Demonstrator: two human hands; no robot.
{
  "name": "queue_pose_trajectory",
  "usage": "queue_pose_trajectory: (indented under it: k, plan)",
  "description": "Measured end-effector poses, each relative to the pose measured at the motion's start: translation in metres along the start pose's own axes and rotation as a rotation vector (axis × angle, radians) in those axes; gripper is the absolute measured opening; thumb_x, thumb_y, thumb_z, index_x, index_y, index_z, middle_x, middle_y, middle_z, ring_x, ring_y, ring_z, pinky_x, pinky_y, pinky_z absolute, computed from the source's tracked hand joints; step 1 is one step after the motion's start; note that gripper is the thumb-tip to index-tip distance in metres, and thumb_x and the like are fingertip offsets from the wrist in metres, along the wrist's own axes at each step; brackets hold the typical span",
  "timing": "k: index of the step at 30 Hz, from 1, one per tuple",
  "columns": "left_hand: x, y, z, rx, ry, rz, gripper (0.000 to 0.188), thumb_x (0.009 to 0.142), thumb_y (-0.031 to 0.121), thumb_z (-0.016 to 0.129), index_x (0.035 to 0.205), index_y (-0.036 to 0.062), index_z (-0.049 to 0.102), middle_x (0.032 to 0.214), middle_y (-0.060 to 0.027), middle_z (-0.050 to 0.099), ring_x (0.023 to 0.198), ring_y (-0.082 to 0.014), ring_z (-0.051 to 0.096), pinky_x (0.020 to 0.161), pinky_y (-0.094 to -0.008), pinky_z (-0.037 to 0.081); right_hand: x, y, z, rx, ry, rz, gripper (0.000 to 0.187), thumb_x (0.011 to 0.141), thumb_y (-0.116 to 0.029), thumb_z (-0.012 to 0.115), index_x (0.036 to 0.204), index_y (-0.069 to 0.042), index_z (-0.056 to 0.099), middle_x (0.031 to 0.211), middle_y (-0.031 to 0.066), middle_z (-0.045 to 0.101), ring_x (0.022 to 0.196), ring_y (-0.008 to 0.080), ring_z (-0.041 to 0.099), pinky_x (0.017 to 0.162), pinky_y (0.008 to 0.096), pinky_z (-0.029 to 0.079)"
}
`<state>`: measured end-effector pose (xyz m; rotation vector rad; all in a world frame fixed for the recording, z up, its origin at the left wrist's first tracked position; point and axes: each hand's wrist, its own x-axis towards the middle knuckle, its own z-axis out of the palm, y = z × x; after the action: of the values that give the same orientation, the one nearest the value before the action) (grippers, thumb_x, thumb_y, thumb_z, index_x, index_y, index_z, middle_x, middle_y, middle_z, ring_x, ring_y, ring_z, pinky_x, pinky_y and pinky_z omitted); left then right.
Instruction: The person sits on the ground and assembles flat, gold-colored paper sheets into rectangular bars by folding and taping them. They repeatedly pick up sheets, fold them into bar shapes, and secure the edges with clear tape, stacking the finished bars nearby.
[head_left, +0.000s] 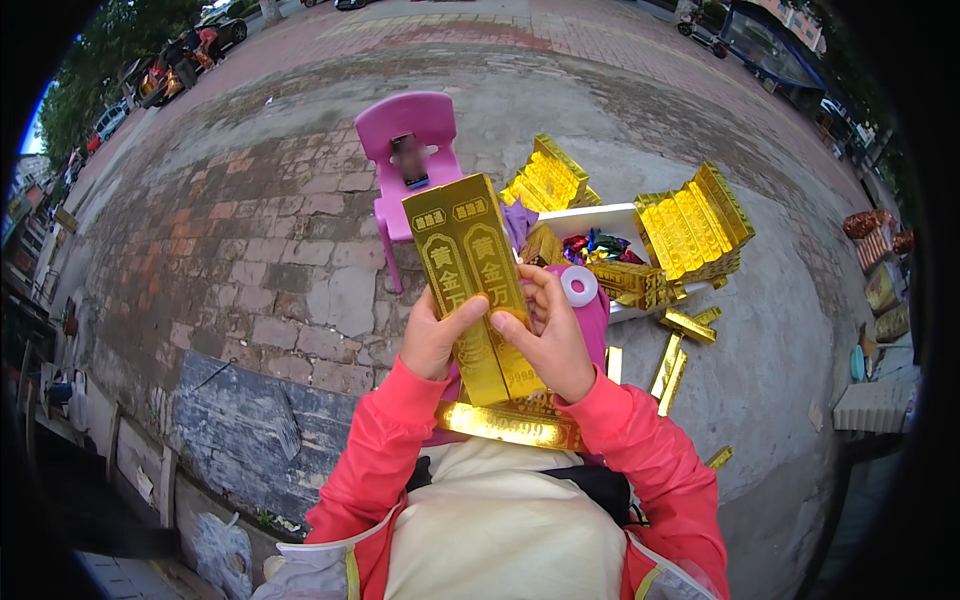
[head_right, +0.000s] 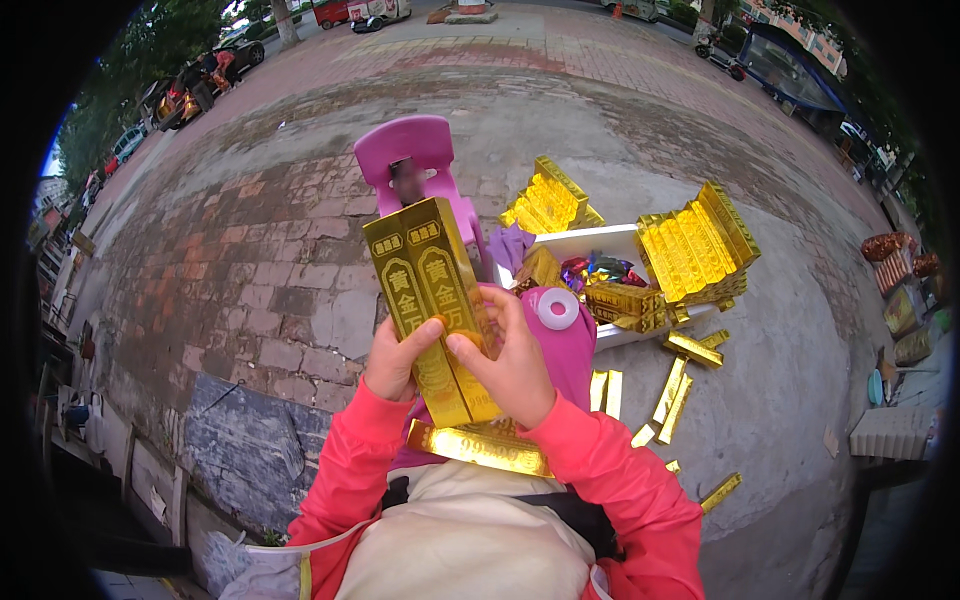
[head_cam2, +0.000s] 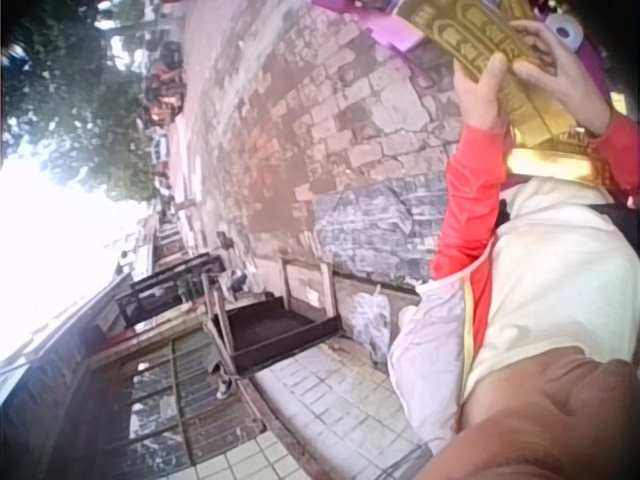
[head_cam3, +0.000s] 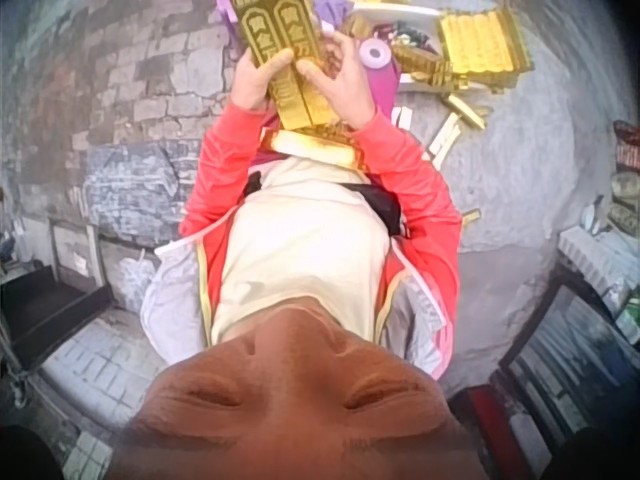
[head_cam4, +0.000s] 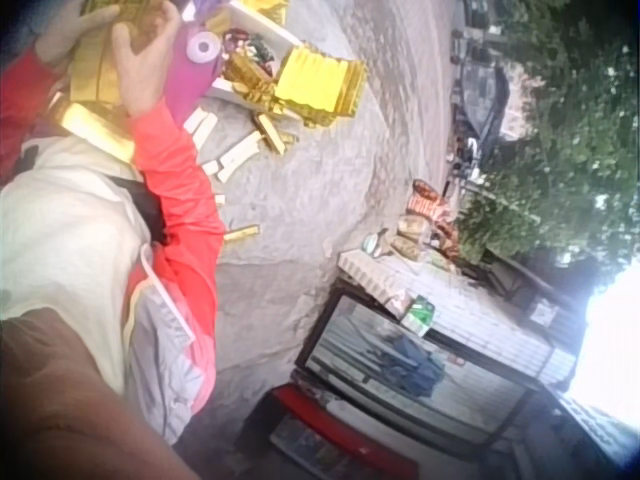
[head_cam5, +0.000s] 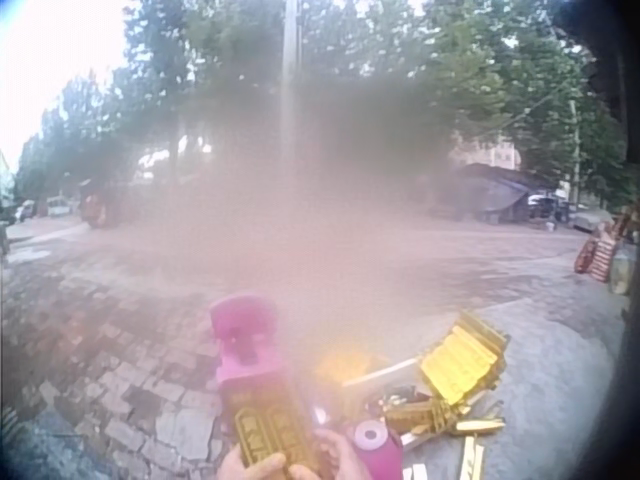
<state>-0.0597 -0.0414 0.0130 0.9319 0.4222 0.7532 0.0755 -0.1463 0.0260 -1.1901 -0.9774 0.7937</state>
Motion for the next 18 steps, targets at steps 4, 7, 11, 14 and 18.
queue_pose_trajectory:
  k: [4,7,11,14,18]
  plan:
    - [-0.001,-0.001,0.000,-0.013,-0.005,-0.008,0.045,0.090,0.008,0.074,0.129,-0.0004,0.053,0.120,-0.0093,0.065,0.107,-0.0179,0.065,0.095,-0.0333,0.052,0.002,0.002,0.002,0.051,0.005,0.019,0.056,0.092,-0.010,0.071,0.139,-0.001,0.041,0.126,0.0082,0.055,0.114,0.0153,0.054,0.098,0.0304,0.047]
    - [0.001,-0.002,0.000,-0.004,0.007,0.020,0.045,0.089,0.008,0.075,0.128,-0.0005,0.053,0.119,-0.0096,0.066,0.105,-0.0177,0.065,0.093,-0.0326,0.053,0.004,0.001,0.002,0.053,-0.016,0.059,0.061,0.091,-0.015,0.072,0.141,-0.001,0.040,0.131,0.0136,0.053,0.120,0.0214,0.053,0.102,0.0358,0.044]
    - [0.013,-0.006,0.002,0.127,0.189,0.159,0.042,0.088,0.009,0.076,0.122,-0.0007,0.053,0.114,-0.0107,0.067,0.099,-0.0171,0.067,0.087,-0.0311,0.055,0.002,-0.003,0.004,-0.735,0.071,-0.270,0.076,0.087,-0.025,0.075,0.146,0.001,0.035,0.141,0.0233,0.044,0.128,0.0363,0.047,0.108,0.0460,0.038]
    - [0.029,-0.001,0.005,0.229,0.314,0.329,0.040,0.087,0.009,0.078,0.117,-0.0006,0.052,0.109,-0.0107,0.067,0.094,-0.0159,0.067,0.082,-0.0300,0.055,0.001,-0.006,0.015,-0.888,-0.026,-0.362,0.088,0.082,-0.028,0.078,0.150,0.001,0.030,0.149,0.0268,0.037,0.130,0.0445,0.043,0.109,0.0498,0.036]
    - [0.036,0.014,0.022,0.203,0.338,0.311,0.046,0.091,0.012,0.074,0.123,-0.0002,0.044,0.114,-0.0105,0.061,0.101,-0.0151,0.062,0.087,-0.0306,0.053,0.018,-0.012,0.027,-0.914,0.025,-0.421,0.089,0.078,-0.020,0.080,0.150,0.000,0.032,0.150,0.0273,0.035,0.132,0.0453,0.042,0.109,0.0501,0.037]
